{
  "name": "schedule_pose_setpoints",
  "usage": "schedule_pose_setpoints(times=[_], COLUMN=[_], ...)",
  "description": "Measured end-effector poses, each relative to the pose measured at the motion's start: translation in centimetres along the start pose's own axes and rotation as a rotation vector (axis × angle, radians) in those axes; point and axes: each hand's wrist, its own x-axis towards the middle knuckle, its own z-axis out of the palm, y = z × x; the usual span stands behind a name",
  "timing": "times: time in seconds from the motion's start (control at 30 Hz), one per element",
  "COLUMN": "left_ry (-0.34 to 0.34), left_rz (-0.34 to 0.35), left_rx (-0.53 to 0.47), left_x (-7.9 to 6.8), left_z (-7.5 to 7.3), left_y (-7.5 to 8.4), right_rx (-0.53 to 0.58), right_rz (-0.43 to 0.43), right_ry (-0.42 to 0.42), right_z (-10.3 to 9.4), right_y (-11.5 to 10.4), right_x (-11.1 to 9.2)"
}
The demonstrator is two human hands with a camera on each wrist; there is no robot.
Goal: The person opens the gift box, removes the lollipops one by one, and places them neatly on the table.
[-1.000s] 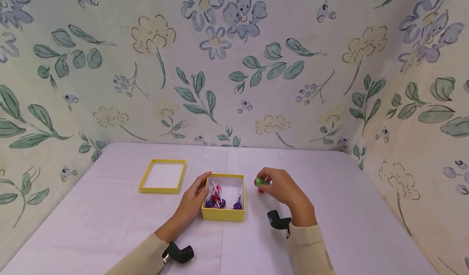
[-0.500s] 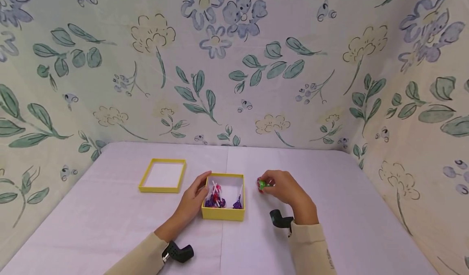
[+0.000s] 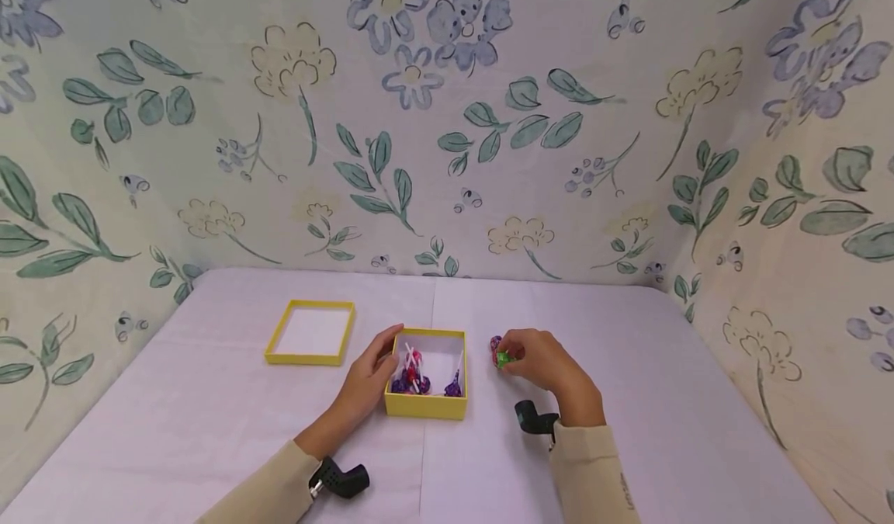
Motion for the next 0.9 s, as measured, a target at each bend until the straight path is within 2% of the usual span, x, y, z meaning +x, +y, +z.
schedule_pose_setpoints(times=[0.17, 0.47, 0.9], left_ry=[-0.007, -0.008, -0.006], left_rz=[-0.002, -0.003, 0.001], left_rx=[-0.006, -0.007, -0.009], left_x=[0.0, 0.1, 0.1], left_z=[-0.1, -0.1, 0.0], left_y=[0.1, 0.1, -0.2], right_rx=[0.006, 0.014, -0.007], right_rz=[0.032, 0.038, 0.062], right_ry=[-0.027, -0.081, -0.097], right_z=[0.3, 0.7, 1.0], right_y=[0.2, 0.1, -0.1], right_x=[0.3, 0.2, 0.3])
